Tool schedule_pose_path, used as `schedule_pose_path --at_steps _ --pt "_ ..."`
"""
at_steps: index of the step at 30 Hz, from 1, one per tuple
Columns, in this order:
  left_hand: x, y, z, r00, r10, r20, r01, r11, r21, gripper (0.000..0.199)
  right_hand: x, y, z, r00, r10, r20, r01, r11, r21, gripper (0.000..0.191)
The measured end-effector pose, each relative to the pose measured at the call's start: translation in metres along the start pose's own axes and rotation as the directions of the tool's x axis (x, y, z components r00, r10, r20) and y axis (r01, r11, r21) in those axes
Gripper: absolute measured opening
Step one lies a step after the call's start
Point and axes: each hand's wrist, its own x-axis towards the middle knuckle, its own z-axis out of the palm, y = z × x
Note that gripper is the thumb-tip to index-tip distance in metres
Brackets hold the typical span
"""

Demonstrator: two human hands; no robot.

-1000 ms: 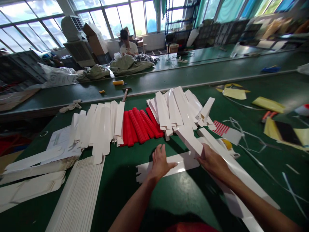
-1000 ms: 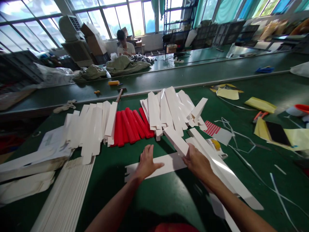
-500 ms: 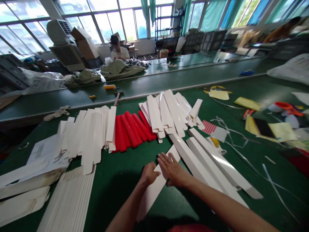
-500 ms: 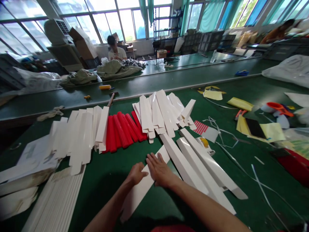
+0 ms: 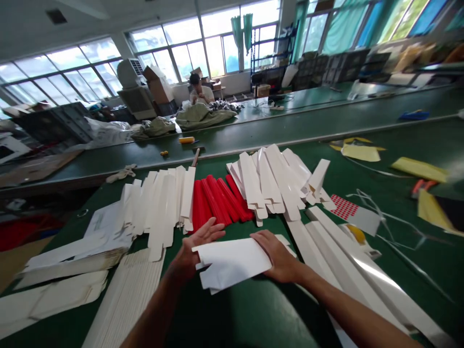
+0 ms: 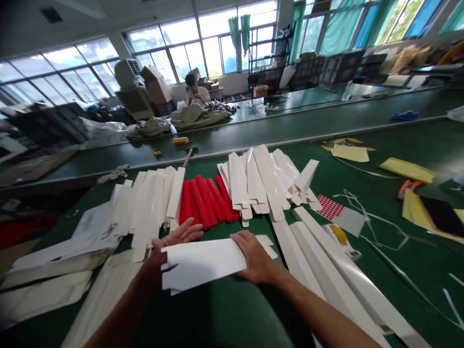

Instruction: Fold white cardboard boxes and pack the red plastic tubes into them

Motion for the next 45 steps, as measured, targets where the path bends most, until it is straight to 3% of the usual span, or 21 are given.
schedule_pose_path --at_steps 2,4,6,9,12,15,19,25,29,31,34,39,42,45 --pt "0.009 -0.017 0.024 0.988 0.148 -0.041 -0.152 0.977 -0.152 0.115 0.004 -0.008 -0.002 1.000 0.030 0.005 -0.031 0.996 0.082 0.062" --pt "0.021 -0.029 0.052 0.944 0.324 -0.062 -0.328 0.941 -0.087 0.113 0.006 -0.013 -0.004 0.998 0.053 0.019 -0.055 0.990 0.129 0.054" --pt "0.031 -0.032 0.078 0.899 0.424 -0.112 -0.423 0.906 0.035 0.113 0.005 -0.019 -0.007 0.997 0.070 0.030 -0.074 0.983 0.167 0.045" --pt "0.040 -0.021 0.109 0.861 0.436 -0.260 -0.414 0.900 0.138 0.093 0.003 -0.028 -0.011 0.993 0.116 0.020 -0.117 0.953 0.281 0.041" --pt "0.040 -0.005 0.132 0.881 0.369 -0.297 -0.325 0.927 0.188 0.080 0.002 -0.039 -0.011 0.987 0.157 -0.023 -0.132 0.892 0.433 0.056" --pt "0.040 0.004 0.147 0.901 0.314 -0.299 -0.241 0.936 0.258 0.077 0.002 -0.044 -0.007 0.975 0.218 -0.054 -0.157 0.835 0.527 0.052" --pt "0.041 0.006 0.154 0.886 0.353 -0.300 -0.230 0.897 0.377 0.070 0.000 -0.044 -0.003 0.943 0.307 -0.132 -0.195 0.827 0.527 0.049" --pt "0.045 0.008 0.160 0.864 0.420 -0.277 -0.258 0.843 0.471 0.065 0.002 -0.042 -0.004 0.922 0.332 -0.199 -0.179 0.821 0.542 0.039" --pt "0.048 0.010 0.168 0.825 0.389 -0.410 -0.177 0.867 0.465 0.028 0.009 -0.040 -0.003 0.883 0.403 -0.241 -0.232 0.820 0.523 0.045" --pt "0.049 0.009 0.168 0.824 0.374 -0.426 -0.177 0.883 0.434 0.020 0.011 -0.041 -0.005 0.874 0.431 -0.225 -0.257 0.802 0.538 0.052" --pt "0.051 0.011 0.163 0.844 0.379 -0.380 -0.205 0.881 0.425 0.025 0.013 -0.041 -0.011 0.882 0.438 -0.172 -0.273 0.775 0.570 0.062" --pt "0.056 0.017 0.160 0.786 0.460 -0.413 -0.241 0.843 0.481 0.030 0.009 -0.035 -0.012 0.879 0.448 -0.163 -0.276 0.757 0.592 0.086" --pt "0.057 0.015 0.164 0.754 0.497 -0.430 -0.232 0.813 0.534 0.030 0.007 -0.029 -0.004 0.897 0.420 -0.140 -0.226 0.706 0.671 0.082" --pt "0.058 0.011 0.168 0.744 0.517 -0.424 -0.228 0.792 0.566 0.031 0.010 -0.022 0.002 0.896 0.385 -0.224 -0.160 0.748 0.644 0.075"
